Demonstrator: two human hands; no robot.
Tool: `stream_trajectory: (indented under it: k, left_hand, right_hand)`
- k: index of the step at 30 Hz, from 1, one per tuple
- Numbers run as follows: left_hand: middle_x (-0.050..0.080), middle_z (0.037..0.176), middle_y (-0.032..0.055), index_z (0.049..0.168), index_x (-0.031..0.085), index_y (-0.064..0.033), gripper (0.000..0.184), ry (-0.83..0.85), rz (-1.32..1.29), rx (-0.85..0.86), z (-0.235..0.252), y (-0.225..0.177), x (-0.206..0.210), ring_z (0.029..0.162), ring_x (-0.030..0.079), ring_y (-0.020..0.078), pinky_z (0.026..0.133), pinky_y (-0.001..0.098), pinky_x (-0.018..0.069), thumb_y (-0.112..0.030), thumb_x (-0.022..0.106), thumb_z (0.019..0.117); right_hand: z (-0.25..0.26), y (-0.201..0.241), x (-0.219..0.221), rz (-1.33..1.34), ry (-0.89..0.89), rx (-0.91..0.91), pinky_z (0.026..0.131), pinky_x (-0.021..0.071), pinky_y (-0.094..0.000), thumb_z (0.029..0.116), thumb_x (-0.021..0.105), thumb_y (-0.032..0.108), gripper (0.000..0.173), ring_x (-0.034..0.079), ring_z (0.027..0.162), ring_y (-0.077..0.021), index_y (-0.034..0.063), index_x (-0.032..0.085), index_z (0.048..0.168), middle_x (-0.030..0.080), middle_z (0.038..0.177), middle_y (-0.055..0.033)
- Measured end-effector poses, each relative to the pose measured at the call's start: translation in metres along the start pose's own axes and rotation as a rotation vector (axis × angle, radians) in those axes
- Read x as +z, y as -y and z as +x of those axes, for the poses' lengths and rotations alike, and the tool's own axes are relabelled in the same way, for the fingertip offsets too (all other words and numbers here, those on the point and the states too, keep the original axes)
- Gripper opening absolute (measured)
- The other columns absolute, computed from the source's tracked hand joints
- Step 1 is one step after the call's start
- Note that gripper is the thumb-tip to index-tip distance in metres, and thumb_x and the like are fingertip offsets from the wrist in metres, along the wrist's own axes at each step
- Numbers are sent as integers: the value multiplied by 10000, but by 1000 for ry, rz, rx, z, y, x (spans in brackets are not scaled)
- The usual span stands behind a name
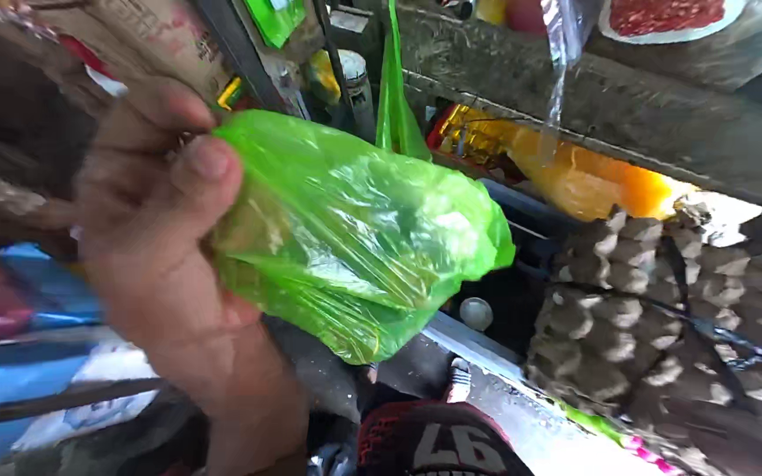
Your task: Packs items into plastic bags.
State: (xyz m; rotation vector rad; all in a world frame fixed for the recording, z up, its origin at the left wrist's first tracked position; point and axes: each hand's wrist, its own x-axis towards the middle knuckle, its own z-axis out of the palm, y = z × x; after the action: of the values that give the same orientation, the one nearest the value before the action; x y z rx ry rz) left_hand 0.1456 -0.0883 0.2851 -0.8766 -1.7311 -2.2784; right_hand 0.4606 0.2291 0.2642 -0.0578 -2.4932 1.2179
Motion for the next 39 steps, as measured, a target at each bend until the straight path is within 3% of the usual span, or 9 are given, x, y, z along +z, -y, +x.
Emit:
stream_trajectory:
  k: [5, 9, 12, 15, 22, 26, 30, 35, 39]
  left_hand:
    - [687, 1048, -52, 1226, 608, -146, 200, 221, 52, -104, 44, 17, -39, 892, 683, 53, 780, 216, 600, -172, 595, 1027]
    - [678, 1031, -37, 1178, 614, -142, 216, 349, 223, -105, 43, 30, -93, 843, 668, 80, 724, 246, 599, -157, 671, 971]
    - [697, 1062, 23, 1168, 657, -97, 234, 438, 269, -141, 22, 44, -120, 777, 684, 129, 654, 281, 622, -98, 706, 939]
    - [717, 1053, 72, 1109, 683, -20, 194, 475, 276, -174, 1, 64, -141, 792, 707, 157, 671, 298, 637, -55, 725, 924]
    - [703, 1049, 72, 1099, 707, -7, 208, 450, 321, -158, -3, 89, -170, 871, 697, 160, 721, 285, 625, -100, 746, 917]
    - [714, 1101, 85, 1209, 637, -16, 456, 498, 311, -368, 1, 99, -172, 917, 717, 196, 776, 335, 641, -228, 831, 855]
    - [727, 1047, 107, 1161, 671, 8, 321, 459, 253, -482, -28, 125, -166, 890, 713, 198, 772, 336, 627, -146, 773, 899]
    - [722, 906, 63, 1072, 686, 18, 166, 337, 342, -321, -53, 160, -136, 757, 691, 137, 678, 273, 608, -44, 719, 922]
    - [721, 968, 77, 1126, 668, 21, 180, 422, 225, -257, -37, 187, -124, 820, 698, 166, 752, 315, 621, -19, 669, 950]
  right_hand:
    - [61, 9, 141, 240, -25, -47, 816, 644, -387, 1023, 635, 288, 326, 732, 930, -179, 90, 682, 1278, 736, 1164, -87]
    - [131, 51, 286, 562, -52, -50, 758, 656, -354, 1026, 636, 248, 372, 726, 906, -174, -10, 647, 1293, 696, 1206, -142]
    - [161, 64, 376, 620, -97, 79, 793, 630, -342, 991, 681, 370, 470, 663, 1030, -195, 19, 647, 1302, 570, 1340, -176]
    - [165, 69, 429, 654, -190, 143, 1002, 527, -434, 944, 722, 356, 392, 557, 1230, -250, 52, 718, 1192, 580, 1340, -153]
    - [170, 59, 437, 815, -295, 129, 1064, 472, -419, 911, 760, 142, 75, 539, 1246, -250, 67, 763, 904, 590, 1311, -174]
    - [185, 43, 422, 747, -279, 120, 1057, 465, -454, 930, 729, 133, 79, 571, 1215, -228, 67, 759, 961, 662, 1227, -105]
    - [179, 14, 425, 592, -203, 147, 993, 461, -471, 935, 682, 179, 70, 584, 1142, -193, 123, 723, 936, 688, 1088, -16]
    - [172, -19, 422, 353, -208, 242, 940, 447, -443, 937, 649, 281, 147, 589, 1064, -165, 161, 694, 865, 665, 965, 16]
    - [191, -34, 421, 211, -273, 280, 922, 458, -467, 903, 653, 308, 174, 607, 1060, -194, 146, 706, 872, 685, 984, -13]
